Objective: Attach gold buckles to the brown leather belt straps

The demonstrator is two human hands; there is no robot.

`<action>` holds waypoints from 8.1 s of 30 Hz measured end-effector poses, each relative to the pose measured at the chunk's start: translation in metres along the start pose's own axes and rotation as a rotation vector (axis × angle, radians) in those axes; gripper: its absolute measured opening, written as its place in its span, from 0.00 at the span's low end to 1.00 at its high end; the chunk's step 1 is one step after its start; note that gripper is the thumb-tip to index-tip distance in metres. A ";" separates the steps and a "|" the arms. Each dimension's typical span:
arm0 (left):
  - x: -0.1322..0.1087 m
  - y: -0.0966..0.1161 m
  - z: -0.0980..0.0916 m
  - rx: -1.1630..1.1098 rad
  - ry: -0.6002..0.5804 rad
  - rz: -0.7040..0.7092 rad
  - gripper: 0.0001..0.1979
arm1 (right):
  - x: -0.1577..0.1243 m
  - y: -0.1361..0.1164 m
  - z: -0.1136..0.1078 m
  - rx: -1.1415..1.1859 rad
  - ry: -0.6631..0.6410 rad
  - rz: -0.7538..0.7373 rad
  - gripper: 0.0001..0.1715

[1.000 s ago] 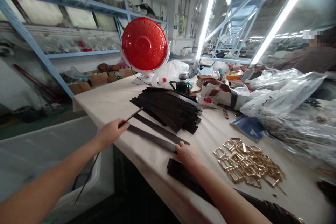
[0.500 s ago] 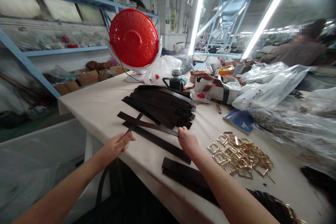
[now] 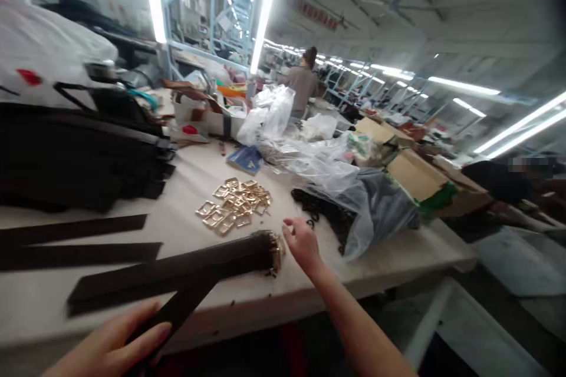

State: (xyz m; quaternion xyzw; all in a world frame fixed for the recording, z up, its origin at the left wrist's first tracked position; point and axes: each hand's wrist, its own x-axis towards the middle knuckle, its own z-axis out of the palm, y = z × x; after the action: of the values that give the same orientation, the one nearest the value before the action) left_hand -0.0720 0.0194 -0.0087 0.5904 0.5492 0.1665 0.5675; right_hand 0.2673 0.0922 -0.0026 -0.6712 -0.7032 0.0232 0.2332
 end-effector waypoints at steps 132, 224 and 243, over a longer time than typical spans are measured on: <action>0.024 0.052 0.048 0.013 0.070 0.139 0.18 | -0.048 -0.114 0.033 1.711 -0.407 0.423 0.26; 0.048 0.062 0.069 -0.023 -0.021 0.072 0.23 | -0.002 0.030 -0.011 0.306 0.057 0.262 0.14; 0.015 0.085 0.071 0.358 0.333 0.204 0.09 | -0.046 -0.076 0.005 1.558 -0.543 0.474 0.21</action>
State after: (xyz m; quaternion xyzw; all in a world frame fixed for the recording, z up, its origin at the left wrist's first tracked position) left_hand 0.0305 0.0181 0.0361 0.6982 0.5933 0.2179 0.3362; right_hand 0.1947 0.0422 0.0057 -0.4200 -0.3595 0.7076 0.4402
